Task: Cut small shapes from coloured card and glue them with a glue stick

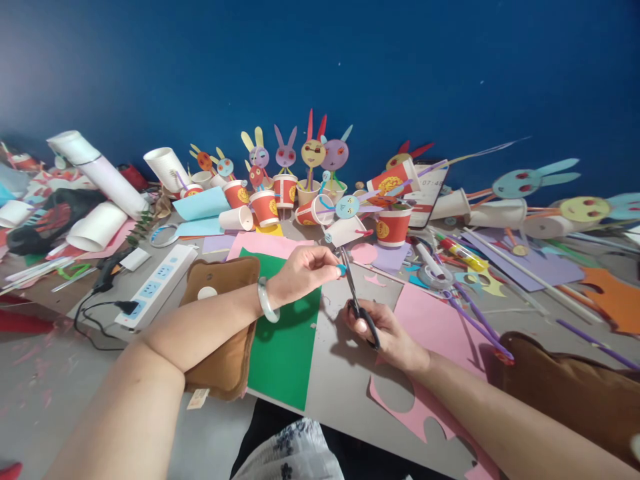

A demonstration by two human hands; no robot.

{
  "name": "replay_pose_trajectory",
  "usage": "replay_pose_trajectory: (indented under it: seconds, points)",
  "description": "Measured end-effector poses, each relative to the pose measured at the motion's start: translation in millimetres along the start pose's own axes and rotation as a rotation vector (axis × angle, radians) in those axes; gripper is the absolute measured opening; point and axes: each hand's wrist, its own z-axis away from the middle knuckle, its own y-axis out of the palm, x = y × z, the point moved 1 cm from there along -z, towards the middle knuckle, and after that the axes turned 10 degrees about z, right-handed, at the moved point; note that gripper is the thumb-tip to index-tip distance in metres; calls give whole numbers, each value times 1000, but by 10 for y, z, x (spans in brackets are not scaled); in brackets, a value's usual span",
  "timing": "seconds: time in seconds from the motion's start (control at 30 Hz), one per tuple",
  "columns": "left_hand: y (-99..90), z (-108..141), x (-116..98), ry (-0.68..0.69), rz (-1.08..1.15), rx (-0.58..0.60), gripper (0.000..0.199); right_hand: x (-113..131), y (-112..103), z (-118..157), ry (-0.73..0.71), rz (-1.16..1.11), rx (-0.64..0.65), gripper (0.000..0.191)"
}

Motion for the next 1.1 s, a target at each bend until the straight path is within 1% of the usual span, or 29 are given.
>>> replay_pose_trajectory:
  seconds: [0.37, 1.1]
  points:
    - [-3, -6, 5, -2, 11, 10, 11, 26, 8, 5, -4, -4, -11, 52]
    - [-10, -6, 7, 23, -3, 3, 10, 9, 8, 2, 48, -6, -2, 53]
